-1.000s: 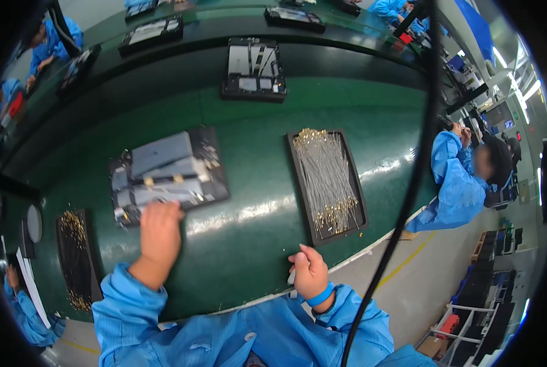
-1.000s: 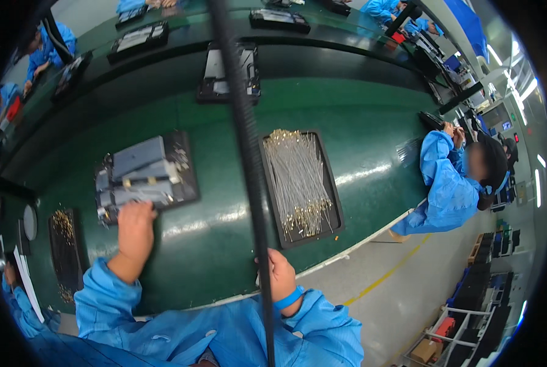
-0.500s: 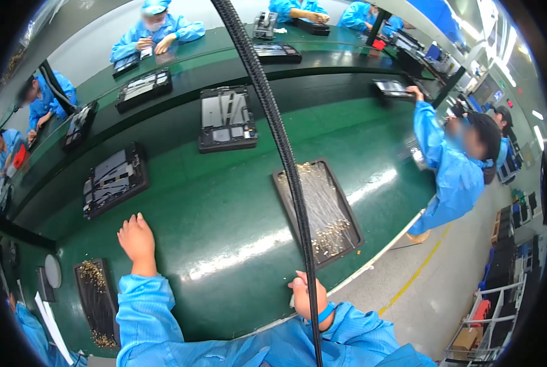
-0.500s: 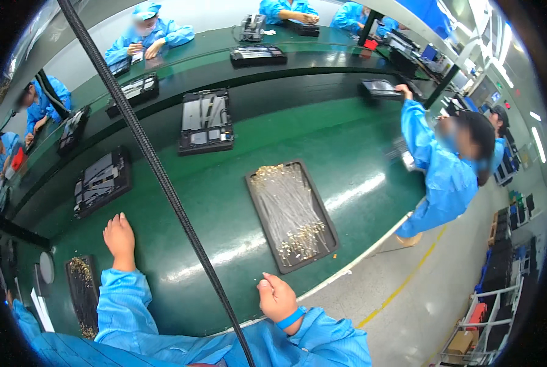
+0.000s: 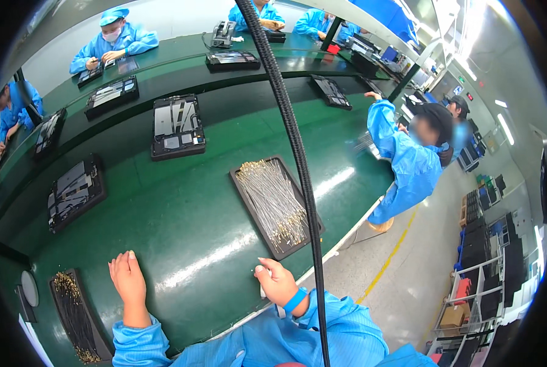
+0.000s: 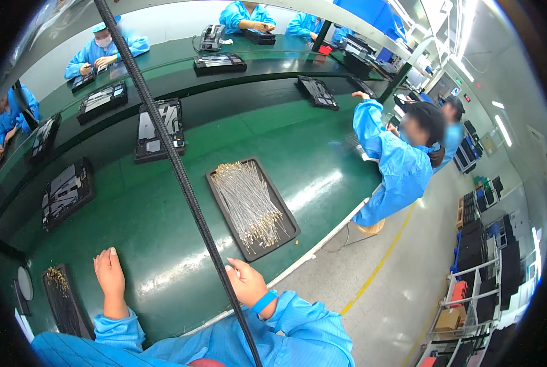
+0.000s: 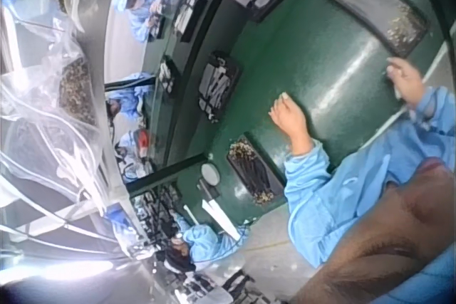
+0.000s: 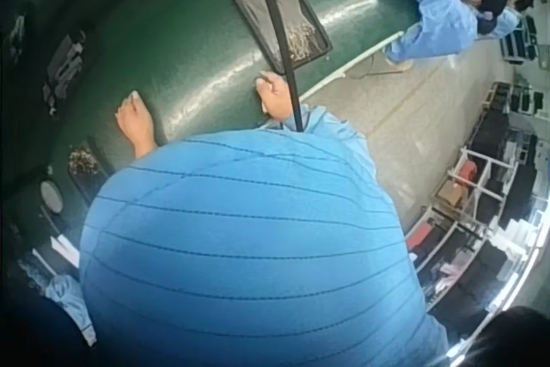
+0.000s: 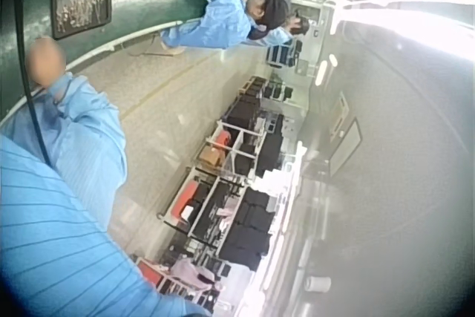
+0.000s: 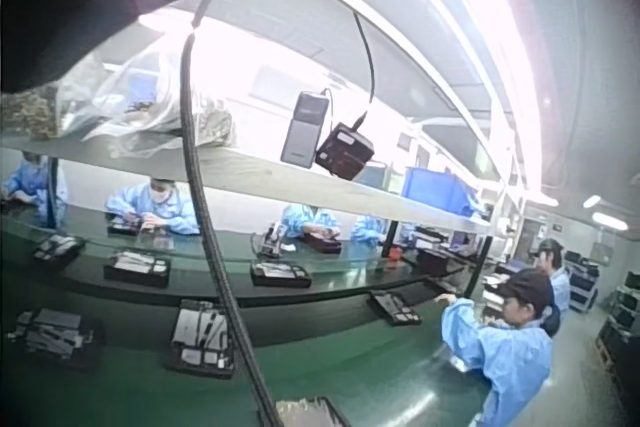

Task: Assembling internal components and cables into a tablet housing on a factory production line.

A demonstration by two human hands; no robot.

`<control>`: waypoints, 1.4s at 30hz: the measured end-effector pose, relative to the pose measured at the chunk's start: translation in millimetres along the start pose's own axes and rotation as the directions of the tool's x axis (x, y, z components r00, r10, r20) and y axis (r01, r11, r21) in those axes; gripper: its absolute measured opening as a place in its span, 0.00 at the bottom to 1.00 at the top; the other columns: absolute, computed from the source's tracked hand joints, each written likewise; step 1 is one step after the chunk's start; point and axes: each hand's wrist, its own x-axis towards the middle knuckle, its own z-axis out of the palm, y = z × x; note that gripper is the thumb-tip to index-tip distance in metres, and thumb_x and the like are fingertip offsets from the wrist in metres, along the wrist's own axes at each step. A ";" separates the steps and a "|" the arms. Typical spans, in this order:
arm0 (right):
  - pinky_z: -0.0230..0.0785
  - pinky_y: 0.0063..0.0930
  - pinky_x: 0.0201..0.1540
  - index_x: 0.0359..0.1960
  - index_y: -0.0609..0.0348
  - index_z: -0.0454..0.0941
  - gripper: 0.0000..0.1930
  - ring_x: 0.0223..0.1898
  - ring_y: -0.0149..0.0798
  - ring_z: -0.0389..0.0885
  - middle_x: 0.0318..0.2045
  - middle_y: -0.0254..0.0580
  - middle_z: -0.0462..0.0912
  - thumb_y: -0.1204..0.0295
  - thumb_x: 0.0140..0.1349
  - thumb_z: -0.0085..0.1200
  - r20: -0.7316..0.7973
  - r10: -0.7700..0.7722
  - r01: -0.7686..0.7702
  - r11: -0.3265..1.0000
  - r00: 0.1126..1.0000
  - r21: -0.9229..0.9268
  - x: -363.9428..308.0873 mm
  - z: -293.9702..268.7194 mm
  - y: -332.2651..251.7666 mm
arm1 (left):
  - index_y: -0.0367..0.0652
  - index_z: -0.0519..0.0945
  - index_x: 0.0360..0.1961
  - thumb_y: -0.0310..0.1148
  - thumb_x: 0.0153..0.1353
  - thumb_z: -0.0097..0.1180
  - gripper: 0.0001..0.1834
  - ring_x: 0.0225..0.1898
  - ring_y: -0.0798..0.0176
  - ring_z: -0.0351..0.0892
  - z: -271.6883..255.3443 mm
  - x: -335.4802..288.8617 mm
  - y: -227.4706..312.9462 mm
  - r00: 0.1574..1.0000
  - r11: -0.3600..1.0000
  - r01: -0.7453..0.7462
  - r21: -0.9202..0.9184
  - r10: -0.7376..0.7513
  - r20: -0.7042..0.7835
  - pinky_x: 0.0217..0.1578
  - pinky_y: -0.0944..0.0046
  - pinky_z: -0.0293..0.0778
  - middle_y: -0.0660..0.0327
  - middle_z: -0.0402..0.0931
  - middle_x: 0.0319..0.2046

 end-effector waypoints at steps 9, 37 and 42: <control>0.68 0.24 0.36 0.44 0.63 0.68 0.16 0.34 0.35 0.78 0.30 0.48 0.77 0.65 0.59 0.43 -0.008 -0.008 0.008 0.998 1.000 0.056 5.3 1.8 2.3 | 0.35 0.75 0.35 0.37 0.58 0.41 0.16 0.43 0.52 0.68 1.4 -3.5 -0.6 0.995 0.995 -0.082 0.059 0.086 -0.056 0.53 0.53 0.54 0.52 0.72 0.37; 0.65 0.27 0.39 0.29 0.55 0.76 0.09 0.32 0.32 0.72 0.29 0.32 0.76 0.74 0.42 0.57 0.345 -0.744 0.761 0.325 0.572 -0.562 -6.9 8.6 0.3 | 0.35 0.75 0.36 0.36 0.56 0.44 0.15 0.44 0.51 0.67 7.0 0.1 -1.6 0.997 0.996 -0.068 0.056 0.070 -0.036 0.54 0.53 0.52 0.52 0.71 0.38; 0.65 0.27 0.39 0.29 0.55 0.75 0.10 0.31 0.31 0.72 0.29 0.31 0.76 0.75 0.41 0.57 0.329 -0.745 0.754 0.337 0.580 -0.564 -7.3 10.8 -1.4 | 0.36 0.75 0.35 0.36 0.56 0.45 0.15 0.44 0.51 0.67 7.6 -0.8 -3.8 0.997 0.996 -0.066 0.066 0.069 -0.045 0.54 0.52 0.52 0.52 0.71 0.38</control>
